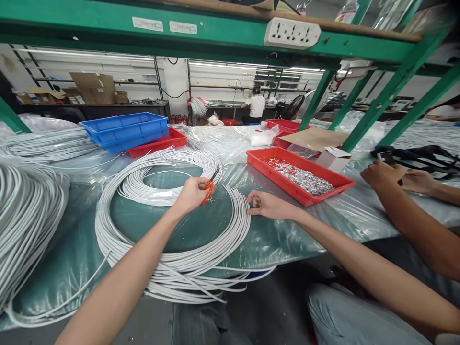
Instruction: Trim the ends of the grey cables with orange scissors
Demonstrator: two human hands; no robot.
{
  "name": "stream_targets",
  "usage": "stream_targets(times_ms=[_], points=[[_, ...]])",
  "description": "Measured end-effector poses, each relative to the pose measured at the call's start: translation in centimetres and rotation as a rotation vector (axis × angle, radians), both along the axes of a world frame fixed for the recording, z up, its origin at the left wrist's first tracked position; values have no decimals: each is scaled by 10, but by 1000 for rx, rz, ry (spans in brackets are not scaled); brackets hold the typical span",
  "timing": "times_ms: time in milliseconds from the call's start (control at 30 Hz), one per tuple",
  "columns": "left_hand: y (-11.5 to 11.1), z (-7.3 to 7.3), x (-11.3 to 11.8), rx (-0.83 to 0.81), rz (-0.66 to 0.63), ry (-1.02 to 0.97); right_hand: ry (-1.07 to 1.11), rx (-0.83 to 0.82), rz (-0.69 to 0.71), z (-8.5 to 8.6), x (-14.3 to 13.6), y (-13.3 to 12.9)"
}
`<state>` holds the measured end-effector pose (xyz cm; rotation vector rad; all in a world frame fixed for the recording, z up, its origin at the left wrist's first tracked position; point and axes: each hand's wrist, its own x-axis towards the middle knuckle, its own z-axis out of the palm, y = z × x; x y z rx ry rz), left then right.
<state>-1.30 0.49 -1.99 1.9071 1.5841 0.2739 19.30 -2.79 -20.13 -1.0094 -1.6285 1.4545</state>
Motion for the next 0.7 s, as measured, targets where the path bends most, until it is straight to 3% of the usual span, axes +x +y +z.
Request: stream_targets(times_ms=[233,300,400,500,567,700], points=[[-1,-1,0,1,-18,-9,320,35,-190,22,-14,-22],[-1,0,1,3,-21,-7,201,100,-200,30,-16,-24],[0,1,0,20,-19,6,-239,169,-259,40,-13,-22],[0,1,0,32,-23,18,-546,109,-237,43,-6,-19],[-1,1,0,30,-32,25,-543,61,-155,41,-5,-17],[-2,0,-1,28,-54,33,-277,30,-82,29,-11,-15]])
